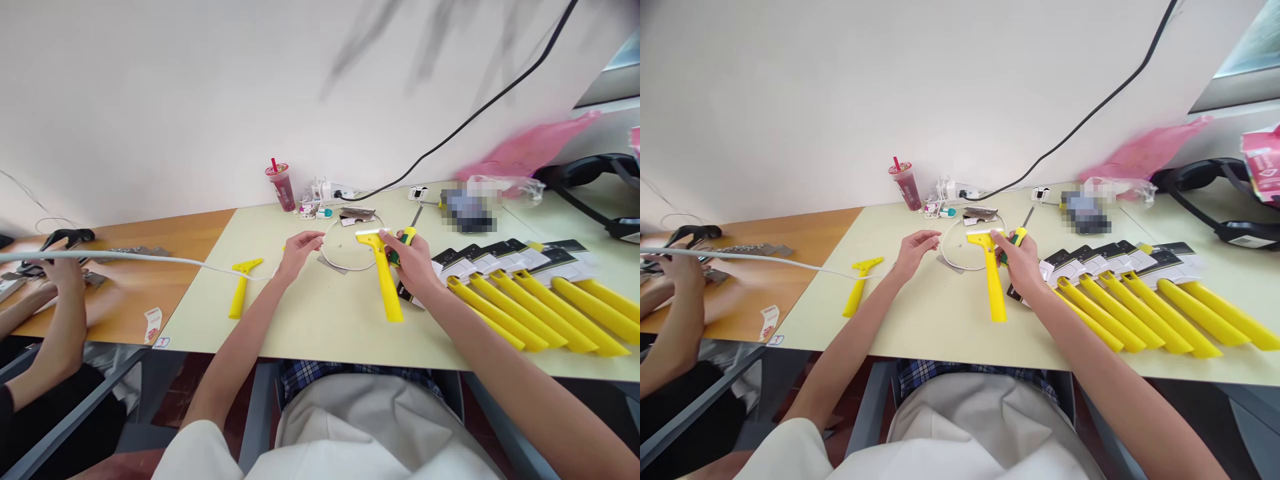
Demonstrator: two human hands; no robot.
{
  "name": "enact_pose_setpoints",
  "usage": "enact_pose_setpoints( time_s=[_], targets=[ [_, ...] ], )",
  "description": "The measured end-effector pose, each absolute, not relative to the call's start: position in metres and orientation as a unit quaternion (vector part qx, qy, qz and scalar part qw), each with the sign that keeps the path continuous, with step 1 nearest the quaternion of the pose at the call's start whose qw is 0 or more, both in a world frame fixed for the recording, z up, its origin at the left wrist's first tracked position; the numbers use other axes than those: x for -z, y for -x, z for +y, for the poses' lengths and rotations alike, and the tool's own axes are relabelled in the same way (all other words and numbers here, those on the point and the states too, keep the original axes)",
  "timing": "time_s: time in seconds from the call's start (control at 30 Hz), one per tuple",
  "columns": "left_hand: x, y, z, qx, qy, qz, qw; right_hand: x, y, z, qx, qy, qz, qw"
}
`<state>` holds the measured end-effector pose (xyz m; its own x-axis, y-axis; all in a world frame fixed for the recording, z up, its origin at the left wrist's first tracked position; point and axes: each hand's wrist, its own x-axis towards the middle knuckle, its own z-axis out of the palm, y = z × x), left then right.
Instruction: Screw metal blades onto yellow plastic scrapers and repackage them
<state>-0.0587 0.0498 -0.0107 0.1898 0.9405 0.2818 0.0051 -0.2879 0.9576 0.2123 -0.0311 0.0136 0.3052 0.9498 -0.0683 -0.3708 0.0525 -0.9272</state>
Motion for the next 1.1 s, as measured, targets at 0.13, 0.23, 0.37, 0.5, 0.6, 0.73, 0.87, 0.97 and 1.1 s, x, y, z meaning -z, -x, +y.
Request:
enact_pose_setpoints(
  time_s=[0.13,0.23,0.37,0.5,0.6,0.73,0.87,0.97,1.1],
  targets=[
    [0.018,0.053,0.046,-0.472,-0.672,0.391,0.416,-0.018,-0.218,-0.028,-0.515,0.457,-0.252,0.68],
    [0.022,0.044,0.039,-0.442,-0.711,0.388,0.386,-0.018,-0.223,-0.025,-0.506,0.487,-0.256,0.665],
    [0.023,0.033,0.027,-0.415,-0.745,0.392,0.346,-0.017,-0.226,-0.023,-0.473,0.537,-0.283,0.639],
    [0.019,0.03,0.02,-0.41,-0.765,0.38,0.321,-0.015,-0.223,-0.026,-0.461,0.547,-0.314,0.624],
    [0.018,0.031,0.018,-0.422,-0.778,0.356,0.3,-0.013,-0.221,-0.028,-0.445,0.549,-0.337,0.622],
    [0.016,0.032,0.019,-0.456,-0.781,0.333,0.268,-0.011,-0.222,-0.027,-0.423,0.557,-0.341,0.628],
    [0.012,0.035,0.022,-0.508,-0.755,0.347,0.226,-0.015,-0.225,-0.027,-0.414,0.568,-0.309,0.64],
    [0.007,0.039,0.025,-0.544,-0.724,0.375,0.2,-0.02,-0.224,-0.029,-0.425,0.564,-0.289,0.646],
    [0.004,0.044,0.028,-0.586,-0.681,0.396,0.189,-0.021,-0.221,-0.031,-0.428,0.567,-0.286,0.644]
  ],
)
